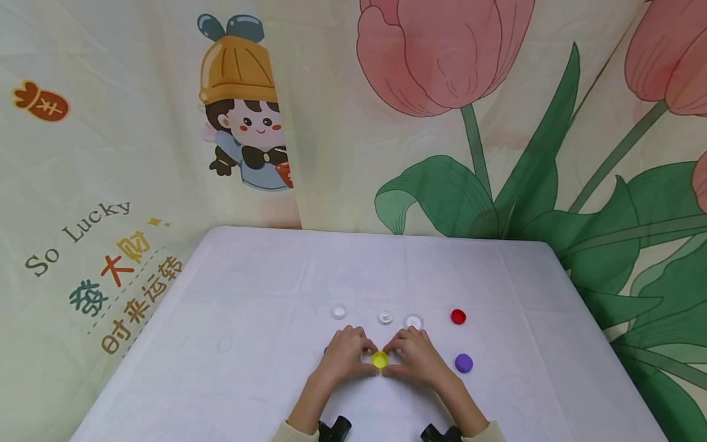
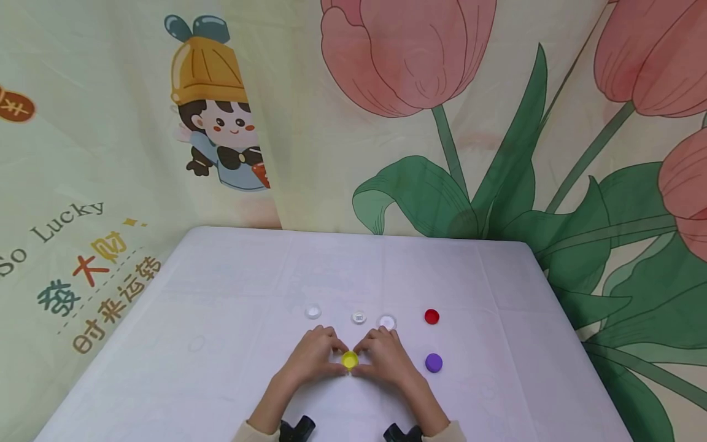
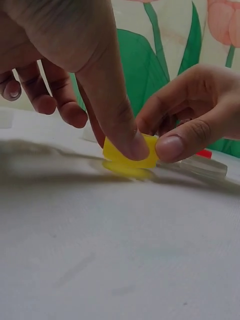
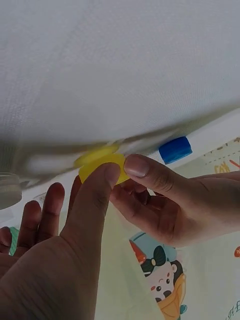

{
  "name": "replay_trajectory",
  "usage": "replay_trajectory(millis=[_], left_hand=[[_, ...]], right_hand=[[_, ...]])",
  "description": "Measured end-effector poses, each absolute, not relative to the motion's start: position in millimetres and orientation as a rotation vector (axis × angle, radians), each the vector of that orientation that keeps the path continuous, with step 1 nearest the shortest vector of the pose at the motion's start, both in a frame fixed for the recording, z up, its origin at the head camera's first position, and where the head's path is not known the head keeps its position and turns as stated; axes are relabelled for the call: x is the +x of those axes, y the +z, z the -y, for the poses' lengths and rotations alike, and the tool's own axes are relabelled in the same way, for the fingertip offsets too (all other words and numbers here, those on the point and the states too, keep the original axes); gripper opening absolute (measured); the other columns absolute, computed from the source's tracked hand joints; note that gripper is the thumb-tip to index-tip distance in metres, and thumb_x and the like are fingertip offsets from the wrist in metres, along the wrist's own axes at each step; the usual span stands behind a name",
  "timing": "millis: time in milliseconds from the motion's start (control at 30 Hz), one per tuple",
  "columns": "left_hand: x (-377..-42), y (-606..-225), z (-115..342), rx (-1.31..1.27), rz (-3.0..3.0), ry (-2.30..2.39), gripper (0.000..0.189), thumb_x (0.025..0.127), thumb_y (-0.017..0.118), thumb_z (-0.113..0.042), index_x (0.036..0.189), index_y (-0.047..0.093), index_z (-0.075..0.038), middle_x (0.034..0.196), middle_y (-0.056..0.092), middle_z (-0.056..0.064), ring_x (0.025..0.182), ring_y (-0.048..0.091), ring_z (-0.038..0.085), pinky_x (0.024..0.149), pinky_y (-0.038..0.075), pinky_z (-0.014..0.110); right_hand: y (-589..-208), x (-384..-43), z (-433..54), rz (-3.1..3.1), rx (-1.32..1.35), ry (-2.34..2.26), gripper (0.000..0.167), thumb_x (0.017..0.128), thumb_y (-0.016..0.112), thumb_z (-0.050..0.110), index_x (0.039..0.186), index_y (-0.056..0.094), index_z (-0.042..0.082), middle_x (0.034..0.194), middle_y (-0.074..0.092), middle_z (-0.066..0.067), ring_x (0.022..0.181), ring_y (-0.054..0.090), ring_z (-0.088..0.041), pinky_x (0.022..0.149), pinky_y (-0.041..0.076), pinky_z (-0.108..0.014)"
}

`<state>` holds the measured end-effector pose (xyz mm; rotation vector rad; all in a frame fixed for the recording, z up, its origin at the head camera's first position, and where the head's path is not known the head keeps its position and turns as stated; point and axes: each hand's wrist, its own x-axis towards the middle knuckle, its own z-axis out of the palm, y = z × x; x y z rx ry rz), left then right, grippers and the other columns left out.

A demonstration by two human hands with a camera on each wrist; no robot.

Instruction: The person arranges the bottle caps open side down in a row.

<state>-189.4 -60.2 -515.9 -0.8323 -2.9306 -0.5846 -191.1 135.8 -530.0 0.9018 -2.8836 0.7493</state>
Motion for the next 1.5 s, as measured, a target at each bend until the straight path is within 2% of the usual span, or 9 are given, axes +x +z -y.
replay_trajectory(millis=[133,333,533,767,1000,1267,1367,1500], left_hand=[[-189,-509,62,-0.846,2.877,-0.647,0.032,0.063,0.082,-0.037,0.088,0.075,-0.017,0.074,0.052,-0.006,0.067,0.037,0.007,0.060,0.029,0.023],[-187,-489,66,-0.840,2.764,-0.860,0.031,0.069,0.080,-0.036,0.093,0.074,-0.017,0.078,0.053,-0.005,0.071,0.041,0.007,0.065,0.035,0.024],[-183,-469,66,-0.828,2.564,-1.077,0.031,0.069,0.081,-0.032,0.094,0.073,-0.017,0.078,0.051,-0.009,0.074,0.044,0.008,0.066,0.037,0.026],[-177,-456,66,-0.837,2.409,-1.205,0.033,0.069,0.080,-0.035,0.096,0.073,-0.018,0.079,0.051,-0.012,0.075,0.046,0.011,0.063,0.036,0.025],[-175,-452,66,-0.834,2.372,-1.230,0.033,0.069,0.079,-0.037,0.097,0.073,-0.019,0.077,0.053,-0.008,0.075,0.045,0.010,0.063,0.035,0.023],[-174,-453,65,-0.819,2.395,-1.296,0.033,0.069,0.078,-0.039,0.097,0.073,-0.022,0.079,0.051,-0.015,0.075,0.046,0.011,0.062,0.036,0.023],[-173,-452,65,-0.811,2.434,-1.378,0.034,0.071,0.077,-0.038,0.101,0.072,-0.024,0.079,0.052,-0.014,0.074,0.046,0.011,0.062,0.038,0.025],[-172,-451,65,-0.696,2.548,-1.592,0.026,0.079,0.072,-0.036,0.101,0.072,-0.024,0.077,0.055,-0.012,0.071,0.046,0.012,0.059,0.036,0.025]], right_hand=[[-521,-190,-139,2.836,0.892,0.818,0.032,0.069,0.078,0.041,0.091,0.073,0.018,0.087,0.060,0.009,0.080,0.042,-0.007,0.074,0.032,-0.032],[-501,-188,-144,2.687,0.867,1.048,0.030,0.073,0.075,0.043,0.093,0.072,0.021,0.088,0.061,0.005,0.085,0.045,-0.007,0.078,0.034,-0.037],[-477,-185,-149,2.543,0.856,1.154,0.033,0.073,0.075,0.041,0.099,0.071,0.021,0.091,0.057,0.016,0.087,0.044,-0.004,0.078,0.035,-0.035],[-457,-178,-151,2.436,0.882,1.142,0.032,0.072,0.078,0.034,0.101,0.071,0.022,0.093,0.058,0.014,0.088,0.044,-0.005,0.075,0.037,-0.033],[-452,-175,-151,2.406,0.882,1.137,0.031,0.072,0.079,0.032,0.101,0.071,0.022,0.093,0.057,0.017,0.088,0.044,-0.006,0.074,0.037,-0.032],[-453,-176,-153,2.373,0.905,1.145,0.031,0.072,0.079,0.032,0.100,0.071,0.022,0.093,0.057,0.015,0.088,0.045,-0.006,0.074,0.036,-0.033],[-453,-176,-153,2.357,0.926,1.146,0.030,0.072,0.080,0.032,0.098,0.071,0.022,0.093,0.057,0.015,0.088,0.045,-0.007,0.074,0.036,-0.033],[-454,-176,-154,2.339,0.958,1.150,0.029,0.072,0.079,0.032,0.097,0.070,0.022,0.091,0.059,0.010,0.087,0.045,-0.009,0.074,0.034,-0.034]])
